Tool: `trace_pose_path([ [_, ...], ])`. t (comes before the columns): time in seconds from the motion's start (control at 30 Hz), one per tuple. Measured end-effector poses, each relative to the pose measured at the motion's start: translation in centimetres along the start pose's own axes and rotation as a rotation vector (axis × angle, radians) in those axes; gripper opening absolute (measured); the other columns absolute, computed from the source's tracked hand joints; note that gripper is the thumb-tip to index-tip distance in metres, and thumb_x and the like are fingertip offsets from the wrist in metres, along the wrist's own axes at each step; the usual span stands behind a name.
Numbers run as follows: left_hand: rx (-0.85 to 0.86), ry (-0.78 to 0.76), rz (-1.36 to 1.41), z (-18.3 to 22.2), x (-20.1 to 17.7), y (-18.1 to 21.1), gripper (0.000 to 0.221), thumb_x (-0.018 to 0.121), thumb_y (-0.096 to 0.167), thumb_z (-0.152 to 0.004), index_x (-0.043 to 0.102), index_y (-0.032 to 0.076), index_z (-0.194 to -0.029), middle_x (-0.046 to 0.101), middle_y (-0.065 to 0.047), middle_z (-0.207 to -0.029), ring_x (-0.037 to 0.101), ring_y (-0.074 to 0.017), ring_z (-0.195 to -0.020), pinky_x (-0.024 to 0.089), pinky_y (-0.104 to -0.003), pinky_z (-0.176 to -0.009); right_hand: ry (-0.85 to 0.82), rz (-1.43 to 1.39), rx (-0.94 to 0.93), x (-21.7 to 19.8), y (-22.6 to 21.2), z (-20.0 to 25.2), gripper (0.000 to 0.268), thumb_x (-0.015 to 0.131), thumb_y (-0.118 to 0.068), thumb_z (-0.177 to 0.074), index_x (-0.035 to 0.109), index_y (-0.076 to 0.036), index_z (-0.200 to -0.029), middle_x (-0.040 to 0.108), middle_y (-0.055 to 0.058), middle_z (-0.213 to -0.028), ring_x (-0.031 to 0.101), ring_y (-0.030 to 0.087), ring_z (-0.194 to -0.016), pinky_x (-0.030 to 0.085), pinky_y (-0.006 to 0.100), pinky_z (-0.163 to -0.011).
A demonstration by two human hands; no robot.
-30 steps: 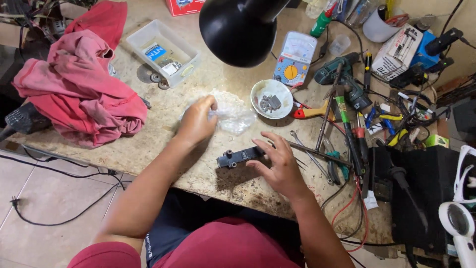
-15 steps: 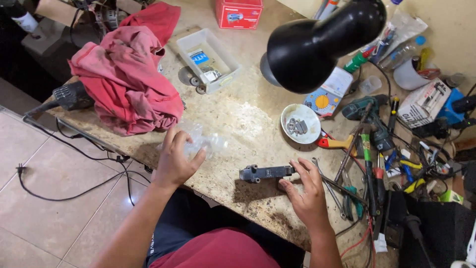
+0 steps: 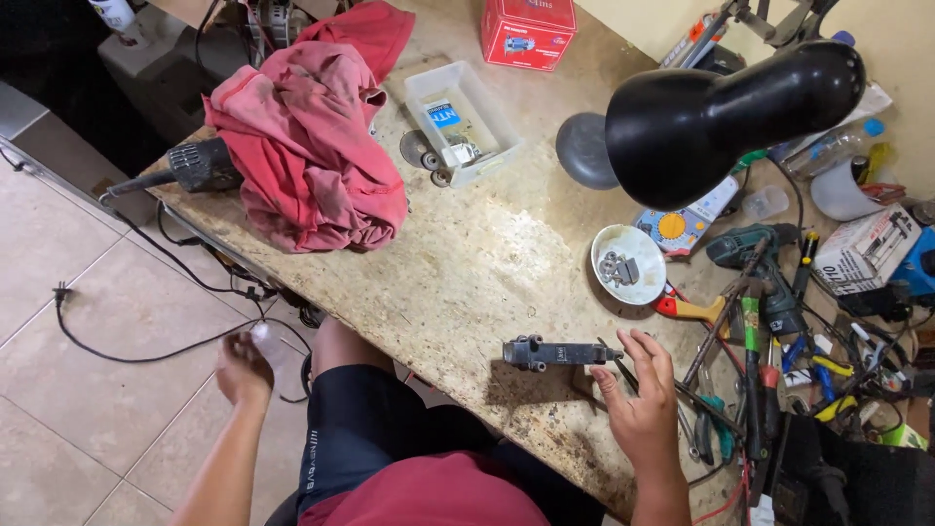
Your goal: The person is repairing a small electrical component by inspecting it, testing it with a multimeter, and using an angle grinder.
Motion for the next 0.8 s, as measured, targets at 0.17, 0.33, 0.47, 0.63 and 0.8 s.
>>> trace_pose_path([
  [0.17, -0.103, -0.292, -0.302, -2.7, 7.7, -1.1, 0.047, 0.029, 0.049, -0.111, 0.056, 0.027, -0.143, 0.063, -0.019, -0.136, 0.067, -0.0461, -0.11, 0.052, -0.052, -0.082, -0.004, 0.03, -0.016, -0.1, -1.0, 0.3, 0.061, 0.067, -0.037, -0.09, 0.056, -0.013, -0.145, 0.048, 0.014, -0.147, 0.05, 0.033, -0.136, 0.045, 0.052, -0.108],
  [0.33, -0.113, -0.303, -0.263, -3.0, 9.7, 2.2, 0.065, 0.031, 0.064, -0.111, 0.054, 0.004, -0.119, 0.066, -0.031, -0.122, 0.062, -0.0531, -0.111, 0.048, -0.06, -0.089, 0.003, 0.07, 0.072, -1.1, -2.1, 1.0, 0.064, 0.067, -0.039, -0.088, 0.054, -0.016, -0.146, 0.047, 0.014, -0.149, 0.05, 0.032, -0.135, 0.046, 0.054, -0.106],
  [0.47, -0.01, -0.407, -0.068, -4.9, 13.8, 2.4, 0.073, 0.057, 0.059, -0.094, 0.042, 0.006, -0.141, 0.038, -0.032, -0.138, 0.045, -0.054, -0.129, 0.036, -0.056, -0.111, -0.003, 0.121, 0.105, -1.0, -1.3, 1.6, 0.065, 0.064, -0.044, -0.087, 0.054, -0.019, -0.146, 0.046, 0.012, -0.151, 0.045, 0.033, -0.14, 0.045, 0.057, -0.106],
  [0.63, -0.028, -0.546, 0.085, -3.1, 13.4, 4.7, 0.102, 0.077, 0.037, -0.073, 0.027, 0.017, -0.161, 0.022, -0.025, -0.149, 0.038, -0.0501, -0.138, 0.032, -0.048, -0.12, -0.047, 0.164, 0.179, -0.8, -2.1, 1.0, 0.07, 0.06, -0.05, -0.086, 0.051, -0.02, -0.149, 0.043, 0.012, -0.152, 0.047, 0.033, -0.137, 0.046, 0.061, -0.104],
  [0.8, -0.158, -0.173, 0.2, -0.7, 7.4, 7.0, 0.063, 0.055, 0.049, -0.098, 0.045, 0.012, -0.148, 0.036, -0.027, -0.142, 0.049, -0.0477, -0.123, 0.04, -0.056, -0.104, -0.025, 0.172, -0.032, -1.2, -3.8, -1.1, 0.066, 0.06, -0.047, -0.09, 0.054, -0.011, -0.146, 0.049, 0.015, -0.147, 0.05, 0.033, -0.132, 0.045, 0.055, -0.105],
])
Point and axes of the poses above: each hand's wrist, its own z-axis away from the middle knuckle, its own x-axis out of the palm, y = z × x, the point moved 6 cm from there along -z, towards the middle knuckle
